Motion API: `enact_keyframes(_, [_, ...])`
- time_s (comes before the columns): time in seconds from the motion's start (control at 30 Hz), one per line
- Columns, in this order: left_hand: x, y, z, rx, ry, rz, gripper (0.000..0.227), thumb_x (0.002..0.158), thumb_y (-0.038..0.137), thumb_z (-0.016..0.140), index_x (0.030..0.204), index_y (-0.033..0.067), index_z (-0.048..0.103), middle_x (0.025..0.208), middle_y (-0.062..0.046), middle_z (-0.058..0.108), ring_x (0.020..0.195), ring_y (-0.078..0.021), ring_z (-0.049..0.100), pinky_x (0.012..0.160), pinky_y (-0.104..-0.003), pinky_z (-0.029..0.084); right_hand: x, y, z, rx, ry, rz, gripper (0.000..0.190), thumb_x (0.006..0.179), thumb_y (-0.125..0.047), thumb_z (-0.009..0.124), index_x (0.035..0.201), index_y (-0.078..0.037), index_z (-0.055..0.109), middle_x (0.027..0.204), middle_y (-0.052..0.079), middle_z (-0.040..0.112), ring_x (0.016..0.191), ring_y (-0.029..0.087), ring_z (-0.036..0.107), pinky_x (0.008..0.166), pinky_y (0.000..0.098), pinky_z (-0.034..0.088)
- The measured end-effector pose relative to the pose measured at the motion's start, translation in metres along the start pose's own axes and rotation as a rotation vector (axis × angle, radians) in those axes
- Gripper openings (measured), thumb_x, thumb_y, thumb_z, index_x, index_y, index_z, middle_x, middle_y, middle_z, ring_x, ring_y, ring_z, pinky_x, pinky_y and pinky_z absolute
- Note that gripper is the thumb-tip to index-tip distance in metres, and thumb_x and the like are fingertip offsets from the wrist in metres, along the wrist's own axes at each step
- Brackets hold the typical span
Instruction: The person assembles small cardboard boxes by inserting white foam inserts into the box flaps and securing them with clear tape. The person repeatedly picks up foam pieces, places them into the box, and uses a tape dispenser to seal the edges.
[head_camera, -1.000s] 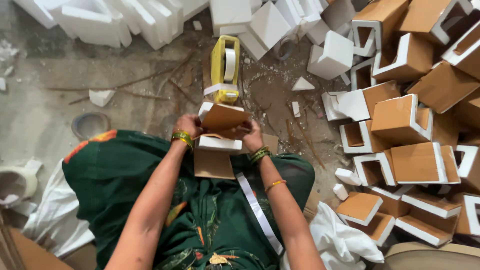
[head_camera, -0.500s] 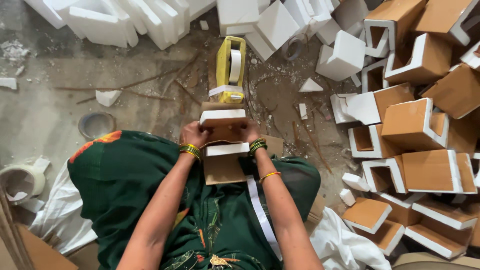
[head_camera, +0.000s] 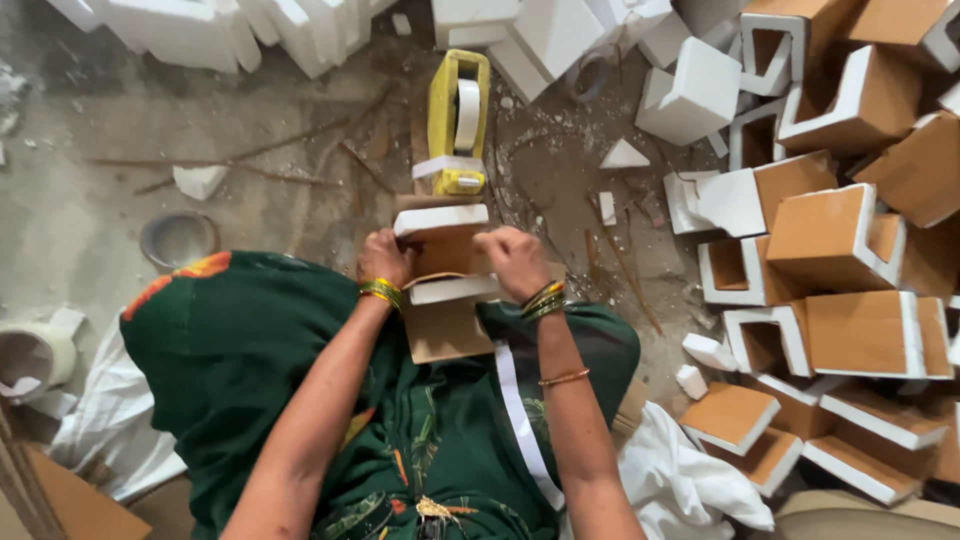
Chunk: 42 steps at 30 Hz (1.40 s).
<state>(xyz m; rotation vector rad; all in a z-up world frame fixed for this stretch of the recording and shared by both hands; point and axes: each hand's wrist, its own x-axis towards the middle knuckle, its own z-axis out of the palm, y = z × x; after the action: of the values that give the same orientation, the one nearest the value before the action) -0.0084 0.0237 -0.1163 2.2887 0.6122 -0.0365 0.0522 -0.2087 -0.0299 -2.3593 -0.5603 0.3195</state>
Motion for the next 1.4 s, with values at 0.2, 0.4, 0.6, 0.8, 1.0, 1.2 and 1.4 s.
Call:
enact_keyframes(0.2, [-0.004,-0.005,0.006,-0.031,0.016,0.003,0.031,0.080,0.028,0.079,0.099,0.0057,0.068,0.104,-0.021,0.069,0.094,-0.0437,0.068,0.081,-0.052,0.055,-0.033,-0.104,-0.002,-0.278,-0.155,-0.303,0.038,0.094,-0.040,0.064,0.118,-0.013,0.073,0.112,0.009,0.075,0.103,0.029,0.068,0.093,0.0476,0.046])
enact_keyframes(0.4, [-0.003,-0.018,0.013,-0.059,0.042,0.117,0.021,0.086,0.023,0.074,0.099,0.0075,0.067,0.107,-0.018,0.069,0.097,-0.0409,0.068,0.083,-0.051,0.055,-0.027,-0.043,-0.012,-0.024,-0.413,0.152,0.037,0.098,-0.037,0.053,0.125,-0.015,0.065,0.121,-0.001,0.071,0.109,0.017,0.069,0.080,0.0353,0.061])
enact_keyframes(0.6, [-0.013,0.001,-0.014,0.037,0.026,0.110,0.029,0.081,0.029,0.081,0.098,0.0112,0.066,0.103,-0.016,0.066,0.092,-0.0398,0.067,0.075,-0.052,0.054,0.012,0.078,0.032,0.535,-0.046,0.325,0.032,0.088,-0.008,0.070,0.119,-0.003,0.065,0.109,0.004,0.072,0.100,0.015,0.071,0.077,0.0329,0.062])
enact_keyframes(0.8, [-0.007,-0.007,-0.001,-0.181,0.173,0.112,0.040,0.073,0.017,0.085,0.098,0.0061,0.055,0.097,-0.019,0.065,0.087,-0.0439,0.065,0.070,-0.054,0.051,0.014,0.112,0.098,0.675,0.262,0.058,0.026,0.085,0.007,0.083,0.106,0.001,0.070,0.106,0.008,0.076,0.095,0.014,0.070,0.084,0.0307,0.061])
enact_keyframes(1.0, [0.008,-0.040,0.040,-0.261,0.150,0.166,0.039,0.076,0.022,0.088,0.093,0.0070,0.057,0.090,-0.019,0.068,0.082,-0.0426,0.065,0.071,-0.052,0.051,0.017,0.089,0.088,0.645,0.408,0.191,0.031,0.086,0.010,0.081,0.109,0.000,0.064,0.096,0.005,0.074,0.088,0.014,0.070,0.079,0.0299,0.061])
enact_keyframes(1.2, [0.017,-0.026,0.023,-0.275,0.267,0.223,0.057,0.058,0.017,0.091,0.100,-0.0010,0.056,0.091,-0.024,0.063,0.082,-0.0448,0.063,0.069,-0.052,0.050,0.033,0.102,0.093,0.779,0.290,0.143,0.050,0.086,0.007,0.071,0.132,-0.005,0.057,0.111,0.006,0.068,0.098,0.014,0.070,0.086,0.0302,0.064])
enact_keyframes(1.4, [0.036,-0.007,-0.012,-0.487,-0.022,0.460,0.052,0.074,0.005,0.081,0.124,0.0083,0.066,0.112,-0.016,0.073,0.105,-0.0329,0.071,0.089,-0.041,0.056,0.037,0.056,0.080,0.589,0.377,0.059,0.065,0.078,0.002,0.083,0.136,-0.005,0.055,0.122,0.009,0.063,0.107,0.020,0.067,0.087,0.0340,0.061])
